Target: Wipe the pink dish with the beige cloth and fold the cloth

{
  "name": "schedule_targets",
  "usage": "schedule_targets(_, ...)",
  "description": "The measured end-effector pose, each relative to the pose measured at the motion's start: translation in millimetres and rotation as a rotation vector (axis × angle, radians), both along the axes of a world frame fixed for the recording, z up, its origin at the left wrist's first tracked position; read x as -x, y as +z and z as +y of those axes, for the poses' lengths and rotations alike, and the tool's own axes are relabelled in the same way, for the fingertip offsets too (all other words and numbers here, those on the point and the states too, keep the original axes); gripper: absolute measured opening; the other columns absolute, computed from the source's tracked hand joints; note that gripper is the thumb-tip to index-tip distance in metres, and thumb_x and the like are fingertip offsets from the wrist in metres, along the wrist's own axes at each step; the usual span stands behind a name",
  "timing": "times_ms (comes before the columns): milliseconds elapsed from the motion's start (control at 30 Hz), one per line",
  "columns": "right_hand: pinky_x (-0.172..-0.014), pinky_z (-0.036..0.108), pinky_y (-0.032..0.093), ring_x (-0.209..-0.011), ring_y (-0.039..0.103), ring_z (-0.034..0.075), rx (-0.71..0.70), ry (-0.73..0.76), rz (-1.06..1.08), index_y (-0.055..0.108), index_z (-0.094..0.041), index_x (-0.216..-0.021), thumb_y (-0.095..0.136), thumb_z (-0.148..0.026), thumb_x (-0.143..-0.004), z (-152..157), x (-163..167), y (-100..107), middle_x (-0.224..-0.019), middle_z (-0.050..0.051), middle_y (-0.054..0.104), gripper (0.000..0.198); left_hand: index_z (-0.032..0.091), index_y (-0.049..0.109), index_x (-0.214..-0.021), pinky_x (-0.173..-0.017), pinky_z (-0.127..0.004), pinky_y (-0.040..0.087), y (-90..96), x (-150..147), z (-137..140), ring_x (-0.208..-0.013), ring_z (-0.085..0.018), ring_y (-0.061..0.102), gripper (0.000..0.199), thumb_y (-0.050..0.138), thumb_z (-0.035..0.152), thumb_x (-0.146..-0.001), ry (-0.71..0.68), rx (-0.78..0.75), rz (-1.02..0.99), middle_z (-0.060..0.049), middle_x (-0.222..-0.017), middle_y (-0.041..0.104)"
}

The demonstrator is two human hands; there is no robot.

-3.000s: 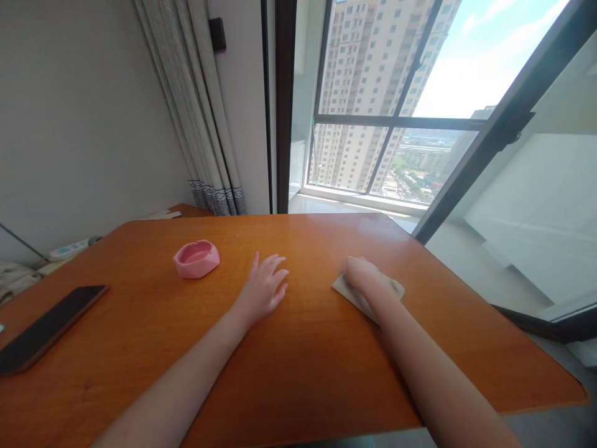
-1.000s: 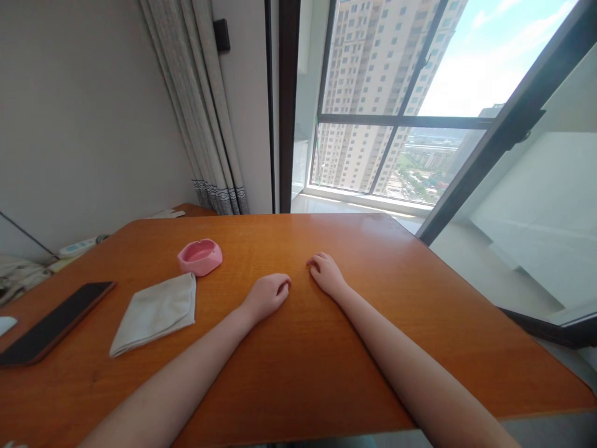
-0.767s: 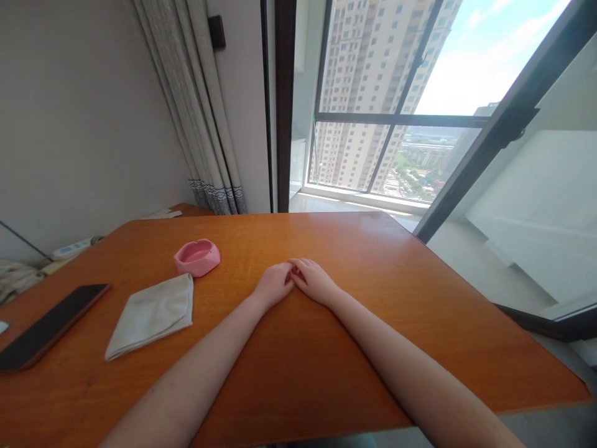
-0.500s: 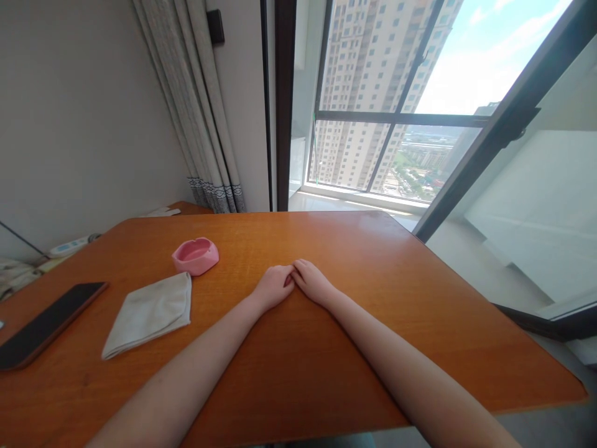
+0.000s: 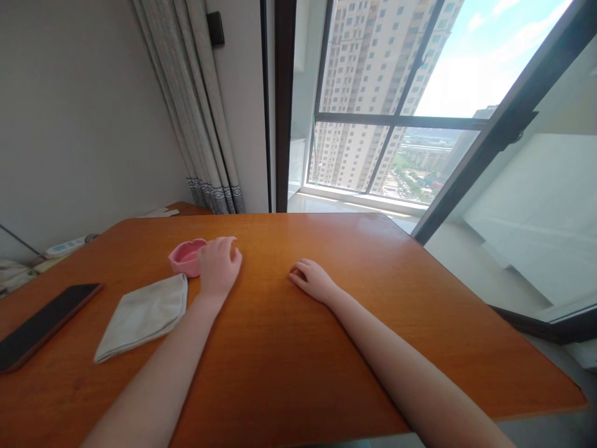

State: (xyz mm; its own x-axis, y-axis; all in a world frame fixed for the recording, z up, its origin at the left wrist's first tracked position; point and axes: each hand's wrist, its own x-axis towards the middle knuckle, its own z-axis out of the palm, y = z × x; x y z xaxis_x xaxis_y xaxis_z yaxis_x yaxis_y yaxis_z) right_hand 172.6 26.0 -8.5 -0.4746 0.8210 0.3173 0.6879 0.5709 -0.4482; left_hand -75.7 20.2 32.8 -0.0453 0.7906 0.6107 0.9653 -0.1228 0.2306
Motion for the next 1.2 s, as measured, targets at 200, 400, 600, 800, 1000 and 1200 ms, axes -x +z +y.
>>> schedule_targets(200, -0.079, 0.028, 0.04, -0.085, 0.054, 0.016, 0.011, -0.036, -0.004, 0.061, -0.018, -0.088, 0.045, -0.031, -0.092, 3.3, -1.6, -3.0, -0.085, 0.005, 0.059, 0.021, 0.011, 0.045, -0.127, -0.095, -0.054, 0.033, -6.7, 73.5, 0.8, -0.117, -0.038, 0.042, 0.062, 0.051, 0.047, -0.077, 0.306, 0.254, 0.052, -0.022, -0.123, 0.053)
schedule_targets(400, -0.078, 0.028, 0.04, -0.084, 0.054, 0.016, 0.009, -0.058, 0.002, 0.061, -0.017, -0.083, 0.041, -0.032, -0.093, 5.4, -1.3, -5.7, -0.084, 0.005, 0.059, 0.027, 0.009, 0.06, -0.105, -0.089, -0.042, 0.04, -22.0, 89.0, 15.0, -0.104, -0.033, 0.05, 0.042, 0.05, 0.042, -0.079, 0.21, 0.331, 0.154, -0.018, -0.101, 0.063)
schedule_targets(600, -0.078, 0.03, 0.042, -0.082, 0.055, 0.017, 0.041, -0.085, 0.098, 0.059, -0.018, -0.1, 0.041, -0.032, -0.092, 5.6, -0.7, -6.9, -0.083, 0.004, 0.06, 0.025, 0.014, 0.059, -0.091, -0.092, -0.042, 0.039, -8.9, 50.6, 11.2, -0.099, -0.029, 0.051, 0.027, 0.054, 0.038, -0.08, -0.052, 0.168, 0.156, -0.013, -0.097, 0.062)
schedule_targets(800, -0.084, 0.033, 0.046, -0.082, 0.056, 0.015, 0.076, -0.117, 0.4, 0.031, -0.017, -0.136, 0.037, -0.037, -0.092, 7.0, -3.7, -11.6, -0.109, 0.009, 0.056, 0.049, 0.017, 0.053, -0.081, -0.089, -0.04, 0.042, -9.6, -36.5, -17.5, -0.096, -0.024, 0.049, 0.017, 0.059, 0.033, -0.08, -0.453, 0.238, 0.055, -0.009, -0.095, 0.059)
schedule_targets(1000, -0.099, 0.039, 0.04, -0.107, 0.053, 0.019, 0.047, -0.003, 0.389, 0.033, -0.02, -0.138, 0.04, -0.039, -0.091, 3.1, -3.1, -8.2, -0.132, 0.012, 0.046, 0.051, 0.017, 0.052, -0.083, -0.09, -0.04, 0.041, -16.3, -65.3, -35.1, -0.097, -0.023, 0.047, 0.017, 0.059, 0.032, -0.08, -0.597, 0.314, 0.054, -0.009, -0.099, 0.057)
schedule_targets(1200, -0.103, 0.041, 0.036, -0.114, 0.051, 0.021, 0.036, -0.009, 0.288, 0.042, -0.019, -0.132, 0.04, -0.039, -0.092, 3.5, -0.7, -8.2, -0.127, 0.011, 0.055, 0.045, 0.018, 0.053, -0.084, -0.092, -0.042, 0.039, -20.6, -59.2, -29.6, -0.099, -0.024, 0.046, 0.016, 0.06, 0.031, -0.079, -0.605, 0.329, 0.08, -0.008, -0.098, 0.057)
